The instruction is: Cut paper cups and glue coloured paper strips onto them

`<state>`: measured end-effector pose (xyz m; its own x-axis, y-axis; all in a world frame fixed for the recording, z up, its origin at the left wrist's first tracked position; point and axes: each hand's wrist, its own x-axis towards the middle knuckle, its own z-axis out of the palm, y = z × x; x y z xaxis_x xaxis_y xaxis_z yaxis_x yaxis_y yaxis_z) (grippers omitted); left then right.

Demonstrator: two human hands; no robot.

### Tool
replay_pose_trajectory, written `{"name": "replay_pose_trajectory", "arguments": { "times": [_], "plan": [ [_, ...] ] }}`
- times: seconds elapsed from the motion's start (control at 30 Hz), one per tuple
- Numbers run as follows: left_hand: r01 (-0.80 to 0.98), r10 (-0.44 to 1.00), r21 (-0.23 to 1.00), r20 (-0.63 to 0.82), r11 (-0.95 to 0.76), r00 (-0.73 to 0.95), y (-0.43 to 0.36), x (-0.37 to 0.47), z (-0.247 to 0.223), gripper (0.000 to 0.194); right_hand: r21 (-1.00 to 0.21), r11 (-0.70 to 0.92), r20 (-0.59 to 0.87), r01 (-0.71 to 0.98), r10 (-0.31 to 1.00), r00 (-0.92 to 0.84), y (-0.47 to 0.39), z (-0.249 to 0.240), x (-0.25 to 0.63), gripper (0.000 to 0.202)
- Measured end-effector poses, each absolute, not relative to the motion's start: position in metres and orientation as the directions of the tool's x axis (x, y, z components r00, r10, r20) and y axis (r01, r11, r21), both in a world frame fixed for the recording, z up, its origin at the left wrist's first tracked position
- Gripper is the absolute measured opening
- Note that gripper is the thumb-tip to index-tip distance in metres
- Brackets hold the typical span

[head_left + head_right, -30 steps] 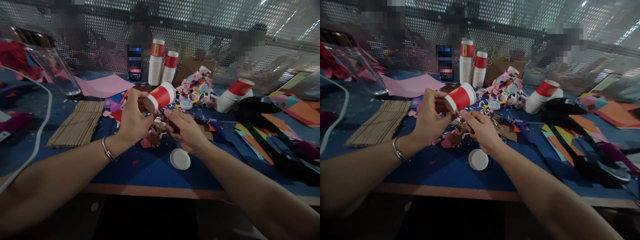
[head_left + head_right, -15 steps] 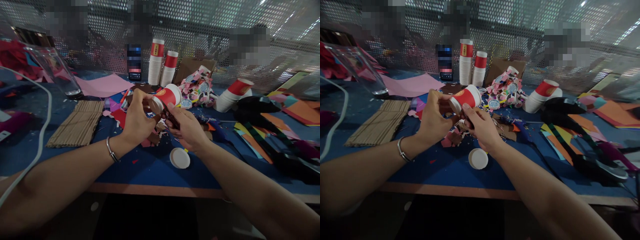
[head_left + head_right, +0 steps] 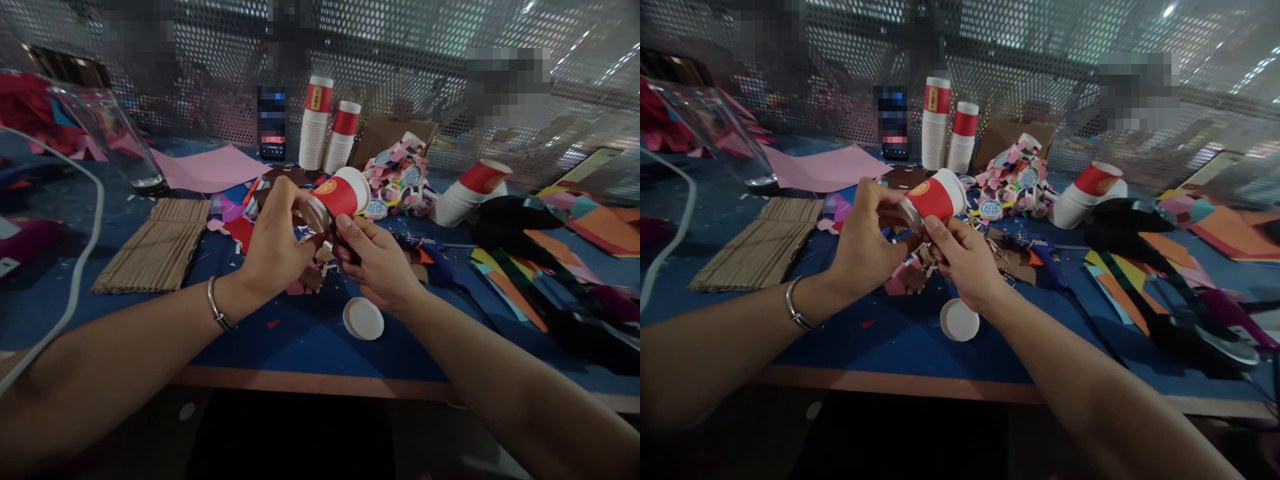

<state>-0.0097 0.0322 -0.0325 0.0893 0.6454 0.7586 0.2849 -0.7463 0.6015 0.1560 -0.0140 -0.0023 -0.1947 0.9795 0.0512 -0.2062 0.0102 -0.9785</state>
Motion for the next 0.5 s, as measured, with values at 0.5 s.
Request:
{"name": "replay_pose_trajectory", "arguments": {
  "times": [0.5],
  "plan": [
    [-0.130, 0.866, 0.867, 0.494, -0.482, 0.083, 0.013, -0.003, -0.022, 0.051, -0.978, 0.137, 0.161, -0.158, 0.976, -0.149, -0.008, -0.001, 0.161, 0.053]
  ]
}}
